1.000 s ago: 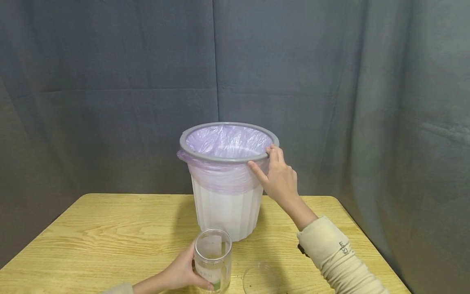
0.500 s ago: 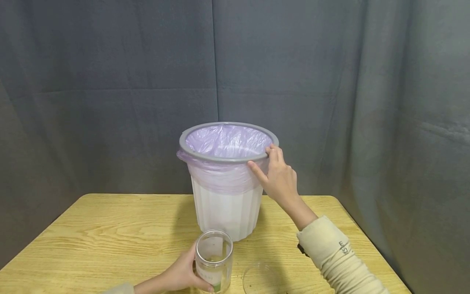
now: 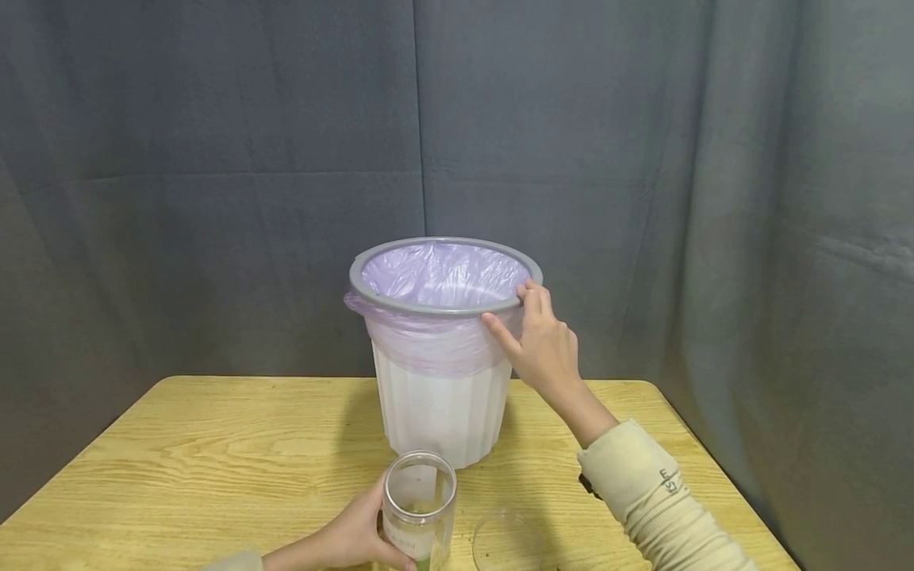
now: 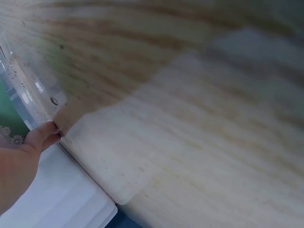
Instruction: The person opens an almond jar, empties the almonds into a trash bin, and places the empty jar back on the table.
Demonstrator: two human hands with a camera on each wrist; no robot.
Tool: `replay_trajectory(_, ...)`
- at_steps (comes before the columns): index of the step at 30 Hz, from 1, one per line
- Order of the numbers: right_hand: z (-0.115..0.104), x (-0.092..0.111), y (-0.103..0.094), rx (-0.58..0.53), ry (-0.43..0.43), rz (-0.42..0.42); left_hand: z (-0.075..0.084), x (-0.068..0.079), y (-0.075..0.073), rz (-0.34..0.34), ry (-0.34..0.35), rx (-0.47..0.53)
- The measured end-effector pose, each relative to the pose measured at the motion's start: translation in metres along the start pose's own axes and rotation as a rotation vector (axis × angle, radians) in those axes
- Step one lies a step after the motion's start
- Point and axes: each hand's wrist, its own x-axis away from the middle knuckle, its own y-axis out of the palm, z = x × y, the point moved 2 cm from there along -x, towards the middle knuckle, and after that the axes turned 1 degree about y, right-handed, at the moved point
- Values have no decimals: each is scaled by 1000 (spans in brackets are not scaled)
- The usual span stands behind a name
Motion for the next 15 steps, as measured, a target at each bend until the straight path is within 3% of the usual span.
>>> replay_trajectory(15, 0, 0, 1, 5, -6, 12, -1, 0, -2, -15, 7, -18)
